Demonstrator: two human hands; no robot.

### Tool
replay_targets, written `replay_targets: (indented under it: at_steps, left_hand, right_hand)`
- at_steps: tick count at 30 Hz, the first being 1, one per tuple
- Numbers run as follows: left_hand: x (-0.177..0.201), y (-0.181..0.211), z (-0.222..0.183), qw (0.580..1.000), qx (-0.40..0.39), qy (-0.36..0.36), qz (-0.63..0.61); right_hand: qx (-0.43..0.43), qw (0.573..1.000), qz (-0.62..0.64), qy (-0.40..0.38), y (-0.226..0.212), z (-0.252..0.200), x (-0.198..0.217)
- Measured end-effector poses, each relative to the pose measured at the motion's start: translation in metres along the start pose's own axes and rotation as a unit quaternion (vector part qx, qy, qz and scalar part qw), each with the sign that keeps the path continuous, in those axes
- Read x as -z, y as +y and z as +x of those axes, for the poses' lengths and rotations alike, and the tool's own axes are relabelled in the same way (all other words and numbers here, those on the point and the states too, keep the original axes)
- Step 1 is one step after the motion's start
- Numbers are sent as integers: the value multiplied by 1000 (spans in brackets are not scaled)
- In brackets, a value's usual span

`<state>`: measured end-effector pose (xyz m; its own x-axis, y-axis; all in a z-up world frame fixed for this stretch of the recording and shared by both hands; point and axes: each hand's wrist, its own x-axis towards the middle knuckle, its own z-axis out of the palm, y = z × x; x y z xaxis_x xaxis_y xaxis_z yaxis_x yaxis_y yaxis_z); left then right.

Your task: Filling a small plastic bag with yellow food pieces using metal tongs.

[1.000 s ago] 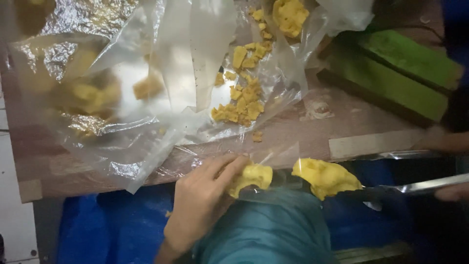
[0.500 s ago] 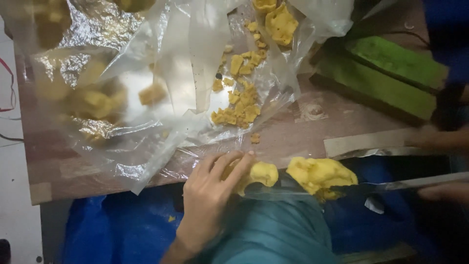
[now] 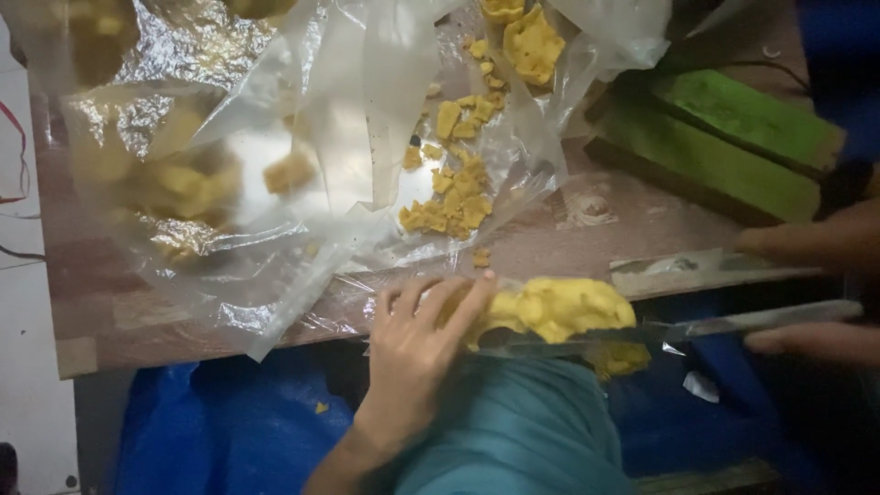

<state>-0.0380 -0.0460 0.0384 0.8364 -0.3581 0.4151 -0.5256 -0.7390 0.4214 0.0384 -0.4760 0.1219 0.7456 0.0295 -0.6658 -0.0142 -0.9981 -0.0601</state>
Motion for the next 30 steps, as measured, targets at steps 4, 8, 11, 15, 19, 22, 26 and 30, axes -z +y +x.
replay_targets:
  at_steps: [4, 8, 11, 15, 19, 22, 26, 30]
  left_hand:
    - [3, -3, 3, 998, 30, 41, -21]
    - [1, -2, 2, 998, 46, 28, -28]
    - [-4, -1, 3, 998, 53, 37, -6]
    - [-6, -1, 3, 996, 29, 60, -65]
    - [-21, 3, -2, 987, 26, 71, -140]
    - [-26, 3, -2, 983, 4, 62, -175]
    - [-27, -2, -1, 977, 12, 50, -205]
    - [-25, -10, -6, 958, 58, 12, -281]
  right_hand:
    - [37, 996, -22, 78, -62, -9, 3]
    - [64, 993, 1, 101, -65, -10, 1]
    - [96, 985, 45, 139, -65, -13, -2]
    - [74, 989, 28, 129, -88, -19, 8]
    - [-2, 997, -66, 37, -135, -32, 24]
    - [31, 984, -174, 28, -157, -39, 27]
    - [66, 969, -227, 68, -136, -37, 13]
    - [132, 980, 2, 148, -107, -29, -8]
